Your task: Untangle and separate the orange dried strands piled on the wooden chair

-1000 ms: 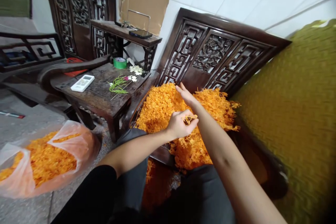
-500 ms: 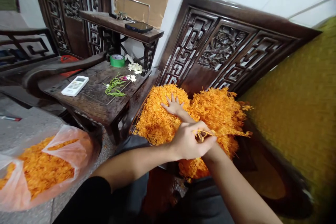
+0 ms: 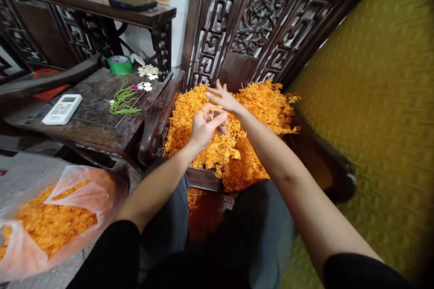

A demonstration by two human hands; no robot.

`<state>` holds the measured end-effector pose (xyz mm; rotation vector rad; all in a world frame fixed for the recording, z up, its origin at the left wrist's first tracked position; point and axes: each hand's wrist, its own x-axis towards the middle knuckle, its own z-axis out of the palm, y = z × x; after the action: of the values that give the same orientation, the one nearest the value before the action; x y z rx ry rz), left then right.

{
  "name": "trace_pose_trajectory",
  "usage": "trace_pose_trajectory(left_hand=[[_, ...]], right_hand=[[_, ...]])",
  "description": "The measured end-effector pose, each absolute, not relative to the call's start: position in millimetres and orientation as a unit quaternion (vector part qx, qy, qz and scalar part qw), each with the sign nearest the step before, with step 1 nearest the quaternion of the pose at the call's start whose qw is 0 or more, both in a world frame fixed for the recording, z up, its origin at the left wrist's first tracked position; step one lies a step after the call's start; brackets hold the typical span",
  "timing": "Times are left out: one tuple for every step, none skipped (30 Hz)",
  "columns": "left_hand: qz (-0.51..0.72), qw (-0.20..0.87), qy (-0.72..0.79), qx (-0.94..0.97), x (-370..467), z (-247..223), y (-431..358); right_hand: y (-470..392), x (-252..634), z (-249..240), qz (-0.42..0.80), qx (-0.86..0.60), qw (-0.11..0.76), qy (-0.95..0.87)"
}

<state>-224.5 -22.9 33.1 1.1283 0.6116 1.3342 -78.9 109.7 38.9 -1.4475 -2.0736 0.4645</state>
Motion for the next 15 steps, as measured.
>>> trace_pose_trajectory(left_hand=[[0.576, 0.618, 0.252, 0.473, -226, 35, -20], [0.580, 0.627, 0.240, 0.462, -228, 36, -18], [0.586, 0.631, 0.230, 0.453, -229, 38, -16], [0.593, 0.631, 0.225, 0.447, -229, 39, -16], [0.599, 0.629, 0.224, 0.441, -229, 40, -15], [0.605, 0.626, 0.226, 0.436, -229, 41, -16], [0.609, 0.624, 0.228, 0.433, -228, 42, -16], [0.610, 0.624, 0.227, 0.431, -227, 43, -17], [0.607, 0.628, 0.221, 0.434, -226, 43, -18], [0.598, 0.634, 0.211, 0.443, -226, 43, -18], [0.582, 0.642, 0.197, 0.458, -225, 43, -18], [0.560, 0.648, 0.185, 0.482, -224, 43, -18], [0.535, 0.647, 0.180, 0.512, -223, 43, -18], [0.510, 0.636, 0.185, 0.549, -223, 42, -17], [0.485, 0.614, 0.201, 0.590, -222, 41, -17]], right_hand=[[101, -71, 47, 0.174, -0.537, 0.326, -0.758], [87, -62, 52, 0.189, -0.526, 0.376, -0.739], [69, -55, 56, 0.221, -0.507, 0.420, -0.720], [46, -49, 57, 0.280, -0.483, 0.437, -0.705], [22, -44, 56, 0.361, -0.458, 0.407, -0.703], [-1, -41, 52, 0.422, -0.432, 0.360, -0.711], [-23, -39, 47, 0.466, -0.409, 0.308, -0.721], [-41, -39, 41, 0.491, -0.400, 0.297, -0.715], [-55, -40, 35, 0.507, -0.399, 0.309, -0.699], [-64, -41, 29, 0.522, -0.403, 0.337, -0.672], [-68, -42, 23, 0.538, -0.409, 0.375, -0.635], [-70, -42, 18, 0.553, -0.413, 0.411, -0.595], [-68, -42, 13, 0.566, -0.415, 0.439, -0.561], [-66, -42, 8, 0.568, -0.418, 0.461, -0.539], [-62, -41, 5, 0.554, -0.422, 0.485, -0.528]])
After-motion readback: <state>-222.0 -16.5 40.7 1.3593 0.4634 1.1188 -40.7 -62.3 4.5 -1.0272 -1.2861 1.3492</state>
